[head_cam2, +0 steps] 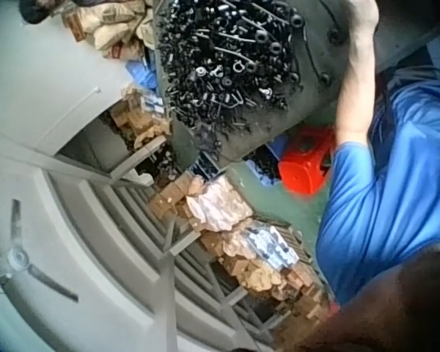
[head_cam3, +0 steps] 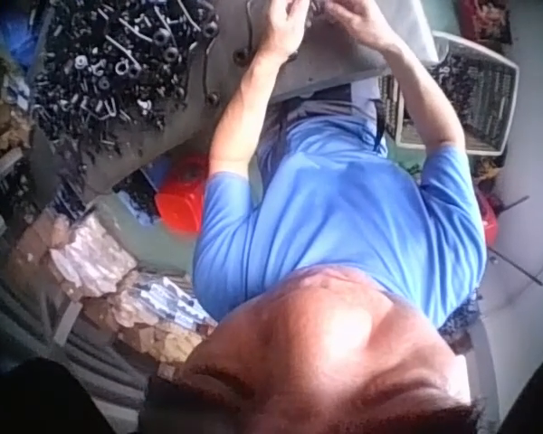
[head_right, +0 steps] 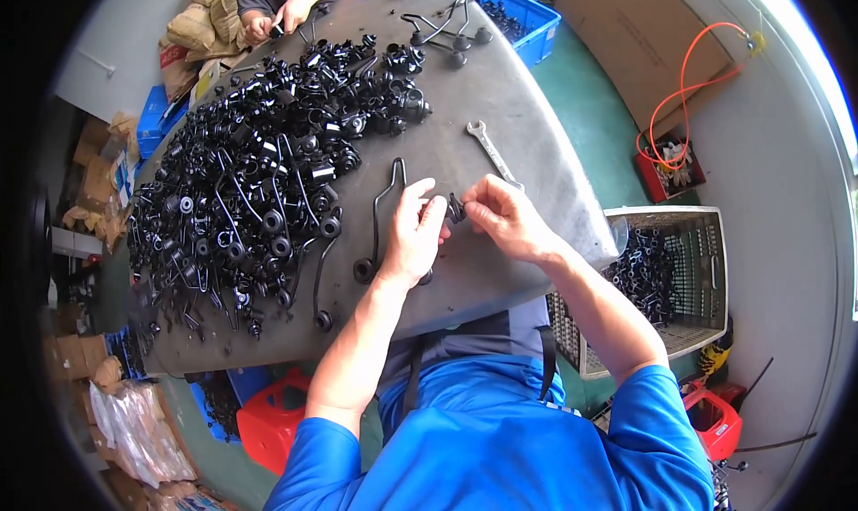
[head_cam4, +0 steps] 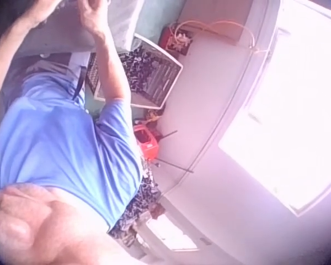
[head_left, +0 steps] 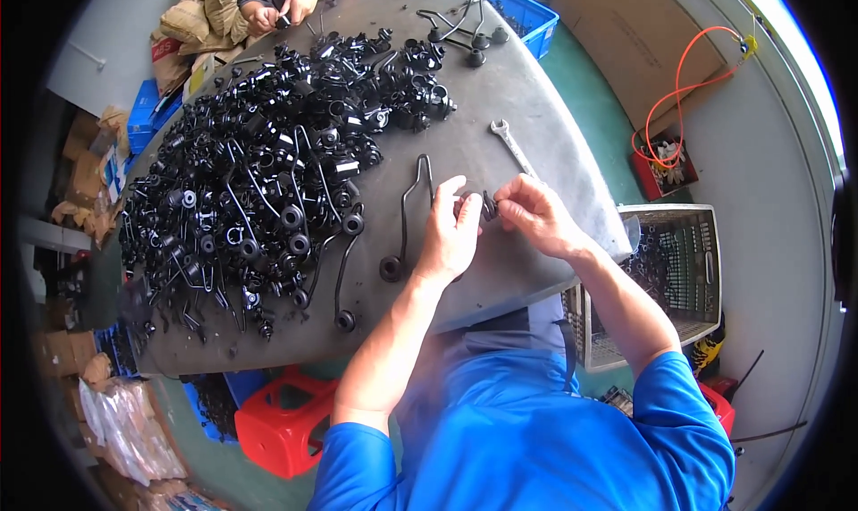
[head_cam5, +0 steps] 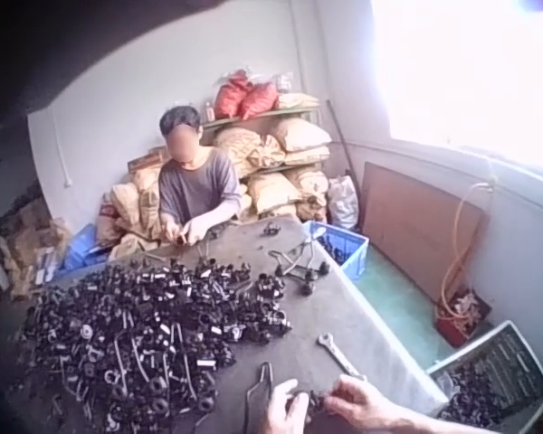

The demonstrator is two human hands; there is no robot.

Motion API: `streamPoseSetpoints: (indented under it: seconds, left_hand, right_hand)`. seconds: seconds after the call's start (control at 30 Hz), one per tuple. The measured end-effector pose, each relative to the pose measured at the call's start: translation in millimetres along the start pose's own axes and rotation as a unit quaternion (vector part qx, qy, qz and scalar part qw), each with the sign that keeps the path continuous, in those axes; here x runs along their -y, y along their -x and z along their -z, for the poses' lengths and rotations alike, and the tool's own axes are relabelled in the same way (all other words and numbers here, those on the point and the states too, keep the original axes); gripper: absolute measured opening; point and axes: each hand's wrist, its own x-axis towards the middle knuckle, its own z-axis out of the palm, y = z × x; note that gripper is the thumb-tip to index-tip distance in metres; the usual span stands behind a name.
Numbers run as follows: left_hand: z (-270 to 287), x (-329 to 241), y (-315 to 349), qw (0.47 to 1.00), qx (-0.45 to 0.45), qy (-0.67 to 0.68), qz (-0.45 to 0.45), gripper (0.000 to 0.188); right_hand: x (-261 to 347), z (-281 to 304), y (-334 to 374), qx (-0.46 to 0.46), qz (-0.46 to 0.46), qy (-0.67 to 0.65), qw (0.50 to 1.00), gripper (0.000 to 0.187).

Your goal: Manual assembly of metal wire brackets with small secondary components on a workbench.

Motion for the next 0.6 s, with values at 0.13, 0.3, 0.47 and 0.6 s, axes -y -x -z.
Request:
streamPoseSetpoints:
  seconds: [0.13, 0.3, 0.47, 0.6]
  left_hand:
    - [1.5, 0.3, 0.3, 1.000, -0.009, -0.020, 0.014, 0.038]
    - [-1.8, 4.4, 0.7, 1.000, -0.024, -0.003, -0.010, 0.035]
    - [-1.7, 15.9, -2.2, 0.996, -0.050, -0.036, -0.069, 0.033]
    - [-4.7, 10.8, -1.9, 0.997, -0.054, -0.014, -0.045, 0.033]
  right_hand:
    - [30.6, 5.3, -5.6, 0.033, -0.170, -0.077, 0.982, 0.014]
    - [13.3, 6.7, -4.3, 0.033, -0.013, -0.093, 0.995, 0.018]
    - [20.6, 10.7, -8.4, 0.056, -0.193, -0.054, 0.978, 0.011]
    - [16.7, 7.0, -7.1, -0.022, -0.060, -0.135, 0.989, 0.015]
